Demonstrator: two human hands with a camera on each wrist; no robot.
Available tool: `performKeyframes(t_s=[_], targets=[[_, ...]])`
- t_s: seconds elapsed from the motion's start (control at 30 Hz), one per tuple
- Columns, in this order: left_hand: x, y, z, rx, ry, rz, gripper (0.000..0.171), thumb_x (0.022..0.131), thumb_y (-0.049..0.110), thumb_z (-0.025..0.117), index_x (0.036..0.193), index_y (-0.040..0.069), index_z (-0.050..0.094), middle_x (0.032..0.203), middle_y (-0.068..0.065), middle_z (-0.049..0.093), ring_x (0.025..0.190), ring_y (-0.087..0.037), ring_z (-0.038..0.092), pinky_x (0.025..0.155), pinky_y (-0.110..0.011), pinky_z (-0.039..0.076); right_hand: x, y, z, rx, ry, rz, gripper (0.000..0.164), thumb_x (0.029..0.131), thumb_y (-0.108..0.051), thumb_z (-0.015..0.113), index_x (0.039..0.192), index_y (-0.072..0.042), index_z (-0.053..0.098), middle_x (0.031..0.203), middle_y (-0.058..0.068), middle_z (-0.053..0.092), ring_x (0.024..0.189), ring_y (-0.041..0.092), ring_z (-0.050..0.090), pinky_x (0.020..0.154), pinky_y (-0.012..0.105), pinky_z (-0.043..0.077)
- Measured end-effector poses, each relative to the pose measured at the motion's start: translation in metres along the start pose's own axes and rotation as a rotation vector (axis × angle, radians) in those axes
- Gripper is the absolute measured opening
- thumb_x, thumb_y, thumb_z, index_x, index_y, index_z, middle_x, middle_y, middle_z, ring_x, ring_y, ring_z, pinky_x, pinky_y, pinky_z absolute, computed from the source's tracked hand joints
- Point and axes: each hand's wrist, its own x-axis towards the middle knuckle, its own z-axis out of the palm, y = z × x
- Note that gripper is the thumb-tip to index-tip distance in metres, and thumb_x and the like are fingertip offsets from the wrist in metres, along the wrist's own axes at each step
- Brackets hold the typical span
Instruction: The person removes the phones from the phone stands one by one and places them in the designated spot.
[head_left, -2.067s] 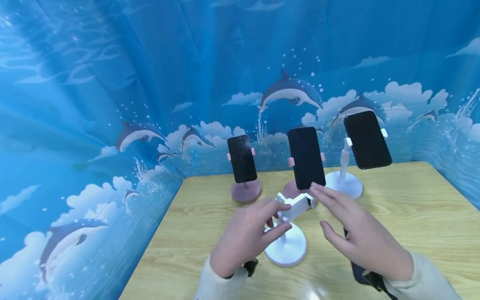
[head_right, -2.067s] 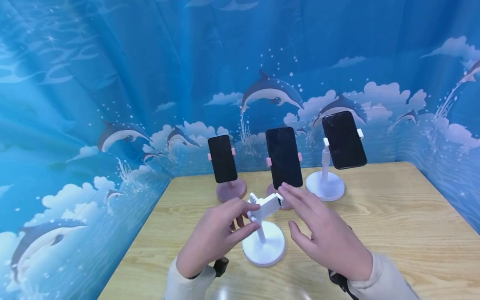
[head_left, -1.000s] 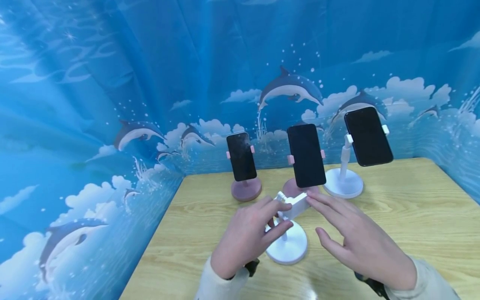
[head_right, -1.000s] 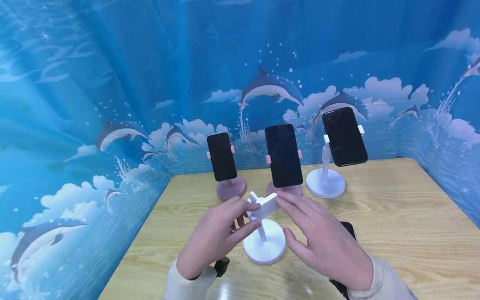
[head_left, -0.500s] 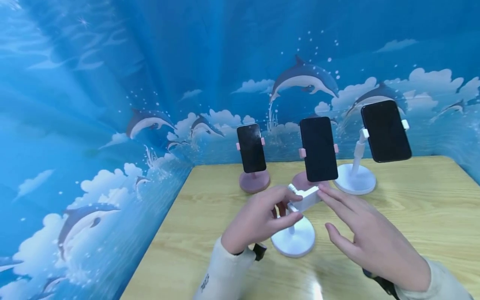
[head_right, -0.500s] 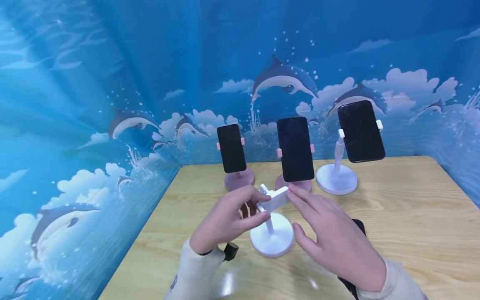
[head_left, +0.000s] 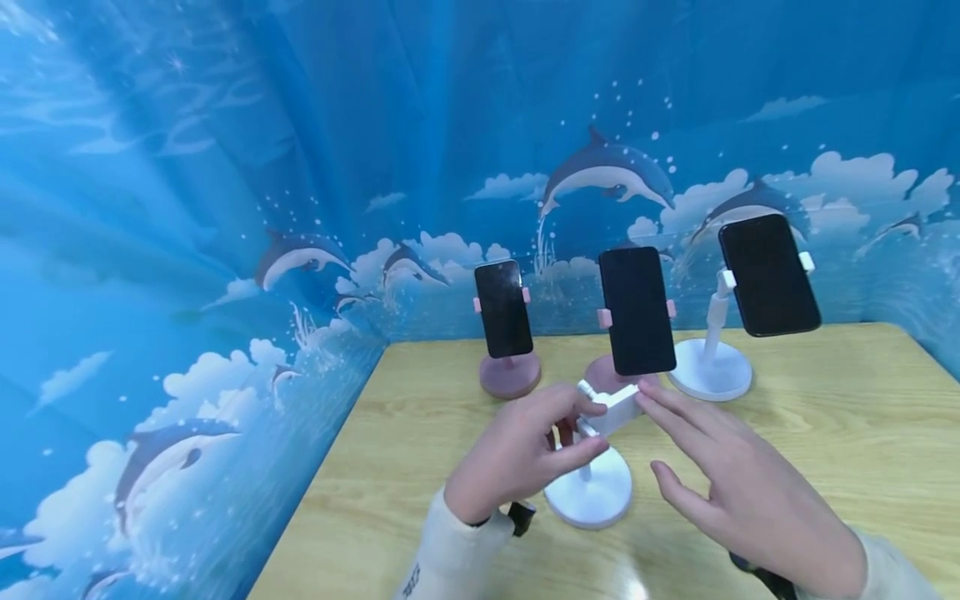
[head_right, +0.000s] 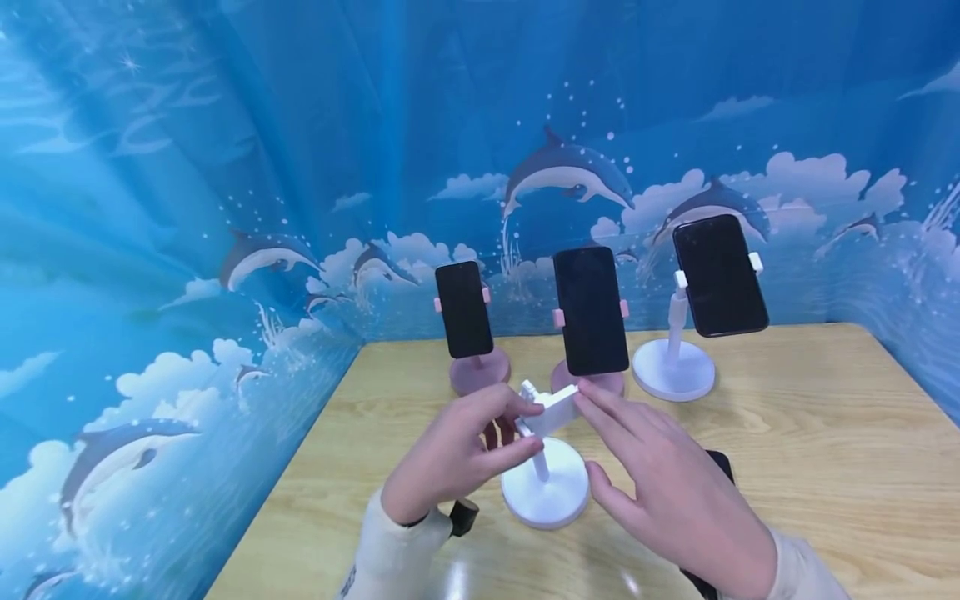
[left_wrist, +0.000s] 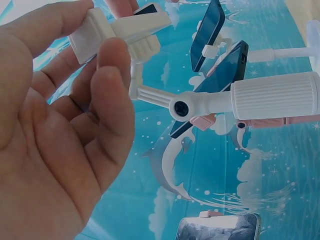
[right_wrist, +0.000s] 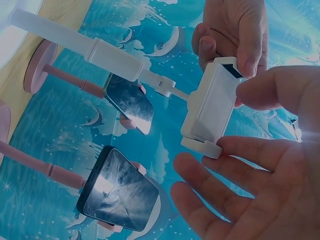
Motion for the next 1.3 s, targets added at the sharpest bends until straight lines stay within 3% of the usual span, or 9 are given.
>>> performKeyframes(t_s=[0.17,0.43,0.7,1.17,1.3], targets=[[-0.0004,0.0004,0.0012,0.009,0.003,0.019,0.023,0.092,0.033,0.06,0.112,0.021,0.06,0.095,0.014,0.058,0.071,0.005,0.049,0.064,-0.014,0.049,-0.0016,-0.0002,-0.0002,-0.021,-0.006,0.007,0.082,0.077,-0.027,0.075,0.148,-0.024,0.033,0.152,-0.004,0.032,0.125,0.024,0.048,0.086,0.049,0.05],[-0.0024,0.0008,0.0004,0.008,-0.01,-0.005,0.022,0.093,0.033,0.06,0.111,0.021,0.06,0.096,0.014,0.058,0.072,0.006,0.049,0.065,-0.008,0.045,-0.0022,-0.001,-0.001,-0.022,-0.036,0.008,0.082,0.078,-0.027,0.075,0.149,-0.025,0.031,0.153,-0.005,0.03,0.126,0.025,0.046,0.087,0.05,0.049],[-0.0006,0.0005,-0.0003,0.017,-0.009,0.05,0.023,0.093,0.03,0.06,0.113,0.02,0.06,0.097,0.013,0.059,0.073,0.007,0.049,0.067,-0.007,0.044,-0.0033,-0.0008,-0.0039,-0.041,-0.032,-0.007,0.082,0.078,-0.026,0.075,0.148,-0.024,0.032,0.153,-0.004,0.029,0.126,0.024,0.047,0.085,0.048,0.051],[-0.0041,-0.0033,-0.006,-0.011,-0.038,0.032,0.027,0.092,0.031,0.061,0.117,0.02,0.061,0.105,0.012,0.061,0.079,0.007,0.052,0.069,-0.008,0.046,-0.0031,-0.0017,-0.0025,-0.055,-0.056,0.018,0.079,0.079,-0.031,0.073,0.148,-0.027,0.033,0.153,-0.007,0.029,0.126,0.019,0.046,0.087,0.047,0.05],[-0.0044,-0.0031,-0.0086,-0.021,-0.047,-0.003,0.028,0.092,0.033,0.061,0.118,0.023,0.061,0.107,0.014,0.061,0.08,0.006,0.053,0.066,-0.01,0.046,-0.0036,-0.0041,-0.0046,-0.048,-0.075,0.027,0.078,0.081,-0.031,0.073,0.148,-0.027,0.033,0.152,-0.005,0.03,0.124,0.021,0.047,0.087,0.051,0.049]])
